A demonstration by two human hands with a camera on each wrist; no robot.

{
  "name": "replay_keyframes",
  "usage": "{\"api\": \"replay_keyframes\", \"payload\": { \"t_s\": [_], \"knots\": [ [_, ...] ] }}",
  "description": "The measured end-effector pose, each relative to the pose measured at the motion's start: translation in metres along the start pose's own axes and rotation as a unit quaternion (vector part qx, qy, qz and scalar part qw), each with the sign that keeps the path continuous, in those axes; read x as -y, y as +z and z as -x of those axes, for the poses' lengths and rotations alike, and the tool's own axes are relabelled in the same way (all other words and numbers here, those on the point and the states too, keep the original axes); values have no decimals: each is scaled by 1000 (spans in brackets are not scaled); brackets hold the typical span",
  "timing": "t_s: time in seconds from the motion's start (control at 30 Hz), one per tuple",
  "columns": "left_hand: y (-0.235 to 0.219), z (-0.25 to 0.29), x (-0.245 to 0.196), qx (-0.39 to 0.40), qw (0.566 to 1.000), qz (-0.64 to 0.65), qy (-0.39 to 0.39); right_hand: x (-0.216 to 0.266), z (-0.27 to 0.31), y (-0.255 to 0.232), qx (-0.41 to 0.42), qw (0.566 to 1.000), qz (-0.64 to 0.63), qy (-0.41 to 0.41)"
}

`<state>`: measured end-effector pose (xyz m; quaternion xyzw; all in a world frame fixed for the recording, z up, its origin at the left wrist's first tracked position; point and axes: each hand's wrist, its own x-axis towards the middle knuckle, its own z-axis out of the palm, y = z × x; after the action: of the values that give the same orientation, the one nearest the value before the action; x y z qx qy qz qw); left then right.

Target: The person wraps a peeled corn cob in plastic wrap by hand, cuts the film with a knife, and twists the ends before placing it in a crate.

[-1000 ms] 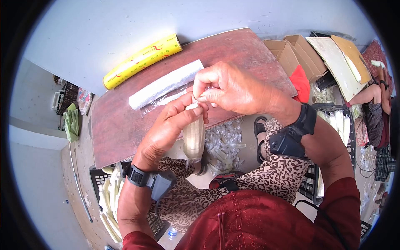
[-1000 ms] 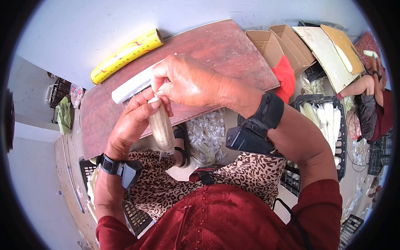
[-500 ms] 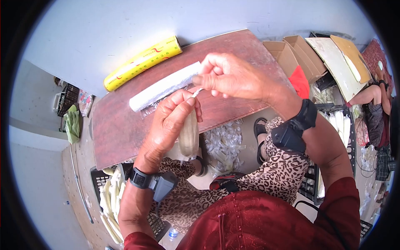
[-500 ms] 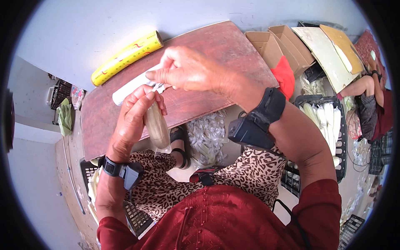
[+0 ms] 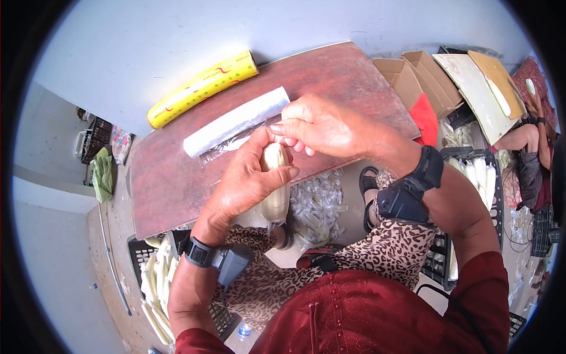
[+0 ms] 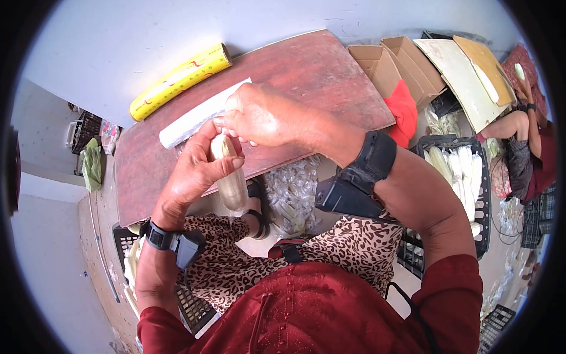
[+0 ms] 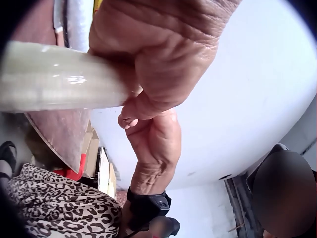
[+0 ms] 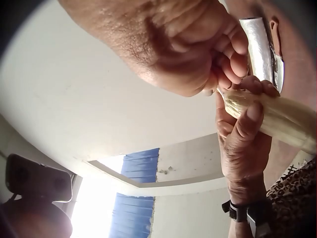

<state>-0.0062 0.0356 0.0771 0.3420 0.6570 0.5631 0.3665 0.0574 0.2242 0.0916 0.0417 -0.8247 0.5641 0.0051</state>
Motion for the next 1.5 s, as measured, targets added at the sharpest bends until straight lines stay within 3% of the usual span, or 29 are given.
{"api": "replay_keyframes", "payload": {
  "t_s": [0.1, 0.3, 0.5, 0.57, 0.77, 0.83, 1.03, 1.2, 1.37, 1.5],
  "knots": [
    [-4, -3, 2, 17, 999, 25, -22, -2, 0, -3, -7, 997, 67, -49],
    [-8, -4, 4, 10, 995, 91, -32, 5, 3, -3, -32, 992, 111, -52],
    [-14, -7, 5, 39, 968, 248, -1, -11, -1, 10, -135, 956, 134, -224],
    [-16, -10, 5, 52, 954, 293, 20, -9, 1, 18, -158, 945, 169, -232],
    [-7, -12, 1, -80, 933, 348, 43, -10, 6, 41, -148, 948, 176, -220],
    [-14, -15, 9, -87, 945, 313, 48, -10, 5, 47, -129, 959, 167, -187],
    [-21, -16, 15, -188, 946, 260, 36, -20, 3, 65, -163, 916, 307, -201],
    [-29, -18, 21, -232, 912, 337, 37, -17, 1, 64, -58, 982, 154, -93],
    [-32, -18, 17, -238, 917, 319, -2, -20, -8, 50, -1, 991, 105, -84],
    [-40, -13, 18, -202, 978, 42, 23, -35, -9, 38, -22, 976, 148, -159]
  ]
}}
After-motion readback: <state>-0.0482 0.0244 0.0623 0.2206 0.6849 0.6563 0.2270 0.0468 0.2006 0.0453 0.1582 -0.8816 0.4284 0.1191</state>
